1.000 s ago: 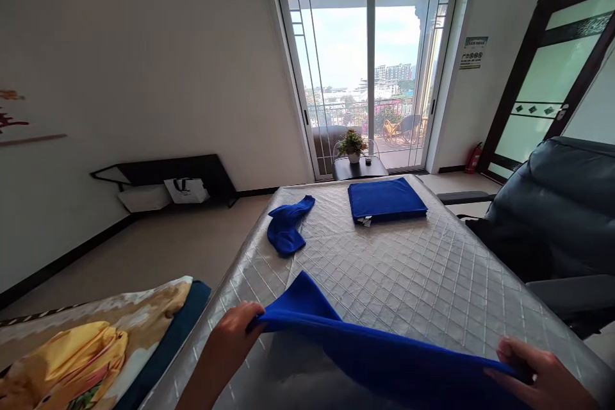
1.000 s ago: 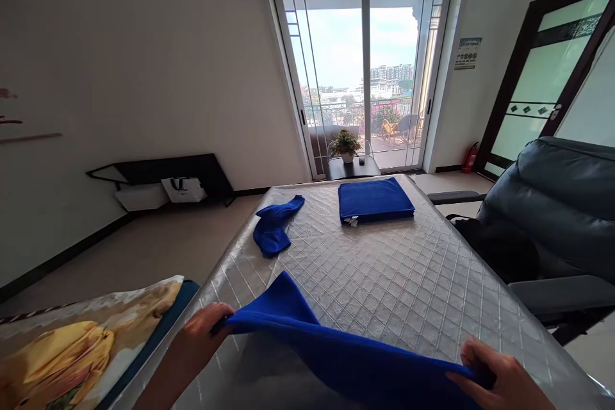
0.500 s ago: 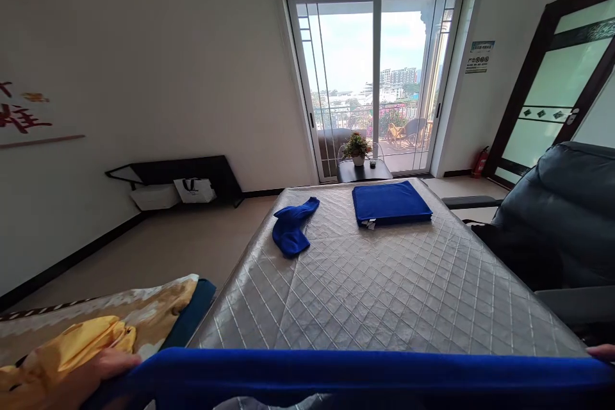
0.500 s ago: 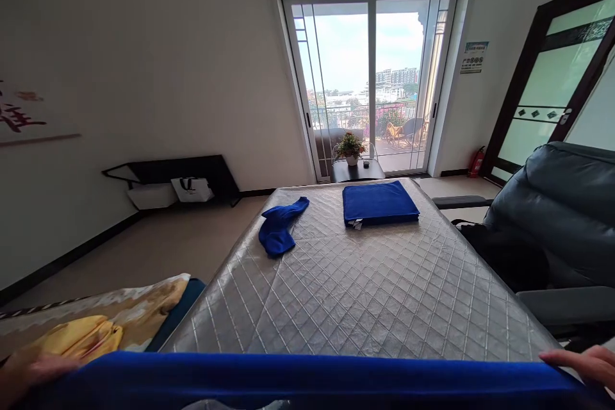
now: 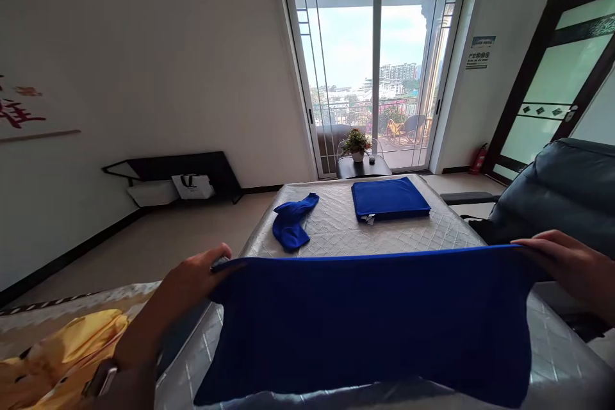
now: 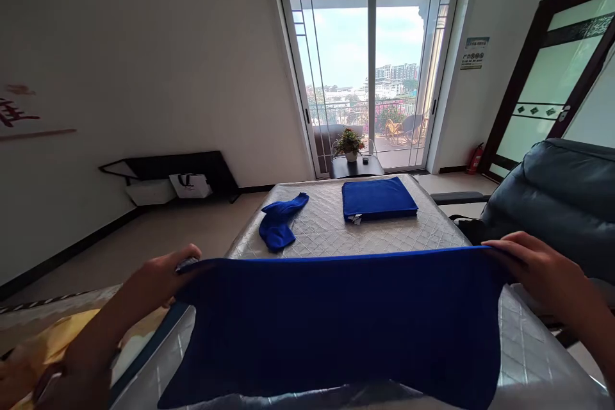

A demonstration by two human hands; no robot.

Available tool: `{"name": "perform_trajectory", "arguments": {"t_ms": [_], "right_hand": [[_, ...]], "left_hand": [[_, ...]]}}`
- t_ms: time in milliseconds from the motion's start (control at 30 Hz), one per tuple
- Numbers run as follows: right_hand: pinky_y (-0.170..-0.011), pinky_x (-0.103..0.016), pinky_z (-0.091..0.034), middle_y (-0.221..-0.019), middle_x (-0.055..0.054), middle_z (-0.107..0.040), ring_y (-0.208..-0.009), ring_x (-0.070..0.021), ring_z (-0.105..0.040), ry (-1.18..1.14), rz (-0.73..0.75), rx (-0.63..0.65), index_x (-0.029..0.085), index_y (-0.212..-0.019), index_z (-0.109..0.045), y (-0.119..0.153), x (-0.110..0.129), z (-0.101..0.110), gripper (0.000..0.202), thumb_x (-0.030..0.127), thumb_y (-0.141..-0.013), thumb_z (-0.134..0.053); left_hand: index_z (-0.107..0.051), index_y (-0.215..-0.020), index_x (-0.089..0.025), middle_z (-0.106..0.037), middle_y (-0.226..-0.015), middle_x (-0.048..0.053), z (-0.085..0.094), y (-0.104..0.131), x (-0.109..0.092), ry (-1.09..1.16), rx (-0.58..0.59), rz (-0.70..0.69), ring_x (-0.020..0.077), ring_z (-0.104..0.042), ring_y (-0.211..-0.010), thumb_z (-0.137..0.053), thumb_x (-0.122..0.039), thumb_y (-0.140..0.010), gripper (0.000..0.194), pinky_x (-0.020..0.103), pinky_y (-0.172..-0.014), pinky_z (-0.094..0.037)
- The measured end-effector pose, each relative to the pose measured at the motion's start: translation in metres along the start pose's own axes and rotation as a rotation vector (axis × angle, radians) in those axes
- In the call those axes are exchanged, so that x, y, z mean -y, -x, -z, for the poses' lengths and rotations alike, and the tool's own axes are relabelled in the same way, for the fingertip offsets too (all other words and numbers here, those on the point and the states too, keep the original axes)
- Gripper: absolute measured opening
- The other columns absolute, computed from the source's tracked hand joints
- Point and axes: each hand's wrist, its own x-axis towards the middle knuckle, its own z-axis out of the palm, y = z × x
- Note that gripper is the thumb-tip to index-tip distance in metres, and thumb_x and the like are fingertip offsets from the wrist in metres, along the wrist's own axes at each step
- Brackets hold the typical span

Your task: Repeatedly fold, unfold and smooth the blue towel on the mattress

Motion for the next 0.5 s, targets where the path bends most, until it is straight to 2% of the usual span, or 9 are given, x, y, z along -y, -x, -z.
{"name": "perform_trajectory", "arguments": {"t_ms": [67,133,200,267,333,400,500], "right_hand": [[-0.059,-0.026,-0.045,-0.109,-0.003,-0.074,-0.076,-0.0142,-0.068,0.050,0.102,0.043,0.031,-0.107,-0.081,-0.030,-0.005,-0.004,0.075,0.085,-0.093,-0.031],[-0.065,-0.027,-0.045,-0.110,-0.005,-0.073,-0.083,-0.0151,-0.067,0.122,0.131,-0.017,0.027,-0.109,-0.081,-0.053,-0.008,-0.004,0.073,0.078,-0.098,-0.031],[-0.070,-0.027,-0.045,-0.109,-0.006,-0.072,-0.089,-0.0164,-0.066,0.160,0.140,-0.104,0.025,-0.112,-0.080,-0.063,-0.009,-0.003,0.069,0.073,-0.101,-0.032],[-0.074,-0.029,-0.046,-0.109,-0.007,-0.071,-0.093,-0.0183,-0.065,0.160,0.158,-0.172,0.025,-0.114,-0.079,-0.060,-0.009,-0.001,0.065,0.069,-0.103,-0.033],[-0.078,-0.031,-0.047,-0.110,-0.008,-0.071,-0.097,-0.0203,-0.064,0.137,0.167,-0.197,0.026,-0.115,-0.079,-0.044,-0.011,-0.003,0.062,0.068,-0.103,-0.034],[-0.081,-0.032,-0.049,-0.113,-0.008,-0.070,-0.100,-0.0213,-0.065,0.065,0.143,-0.161,0.030,-0.114,-0.079,-0.019,-0.013,-0.014,0.058,0.069,-0.101,-0.038],[-0.077,-0.031,-0.053,-0.113,-0.007,-0.070,-0.092,-0.0207,-0.069,-0.139,0.011,-0.024,0.034,-0.110,-0.080,0.026,-0.014,-0.050,0.051,0.070,-0.097,-0.047]], "left_hand": [[-0.061,-0.092,-0.021,-0.063,-0.075,-0.005,0.011,-0.017,-0.010,-0.109,-0.084,-0.005,0.0131,-0.059,-0.068,-0.037,-0.064,-0.094,0.050,0.018,-0.062,-0.034],[-0.061,-0.095,-0.019,-0.065,-0.082,-0.004,0.023,-0.023,-0.015,-0.192,-0.189,0.013,0.0139,-0.059,-0.073,-0.032,-0.060,-0.098,0.050,0.018,-0.064,-0.031],[-0.061,-0.097,-0.019,-0.066,-0.086,-0.003,0.031,-0.017,-0.014,-0.222,-0.308,0.058,0.0153,-0.059,-0.078,-0.033,-0.059,-0.099,0.048,0.018,-0.065,-0.031],[-0.061,-0.096,-0.021,-0.067,-0.087,-0.002,0.030,-0.003,-0.006,-0.193,-0.426,0.073,0.0170,-0.061,-0.082,-0.036,-0.062,-0.097,0.048,0.020,-0.069,-0.037],[-0.060,-0.092,-0.024,-0.070,-0.090,-0.002,0.018,0.016,0.008,-0.120,-0.537,0.050,0.0185,-0.063,-0.085,-0.041,-0.067,-0.093,0.047,0.024,-0.074,-0.045],[-0.057,-0.087,-0.027,-0.072,-0.094,-0.005,-0.005,0.036,0.023,-0.012,-0.582,0.022,0.0199,-0.066,-0.089,-0.049,-0.065,-0.088,0.039,0.028,-0.079,-0.050],[-0.052,-0.076,-0.029,-0.074,-0.094,-0.008,-0.057,0.064,0.039,0.148,-0.493,-0.025,0.0214,-0.069,-0.091,-0.057,-0.048,-0.084,0.021,0.032,-0.079,-0.054]]}}
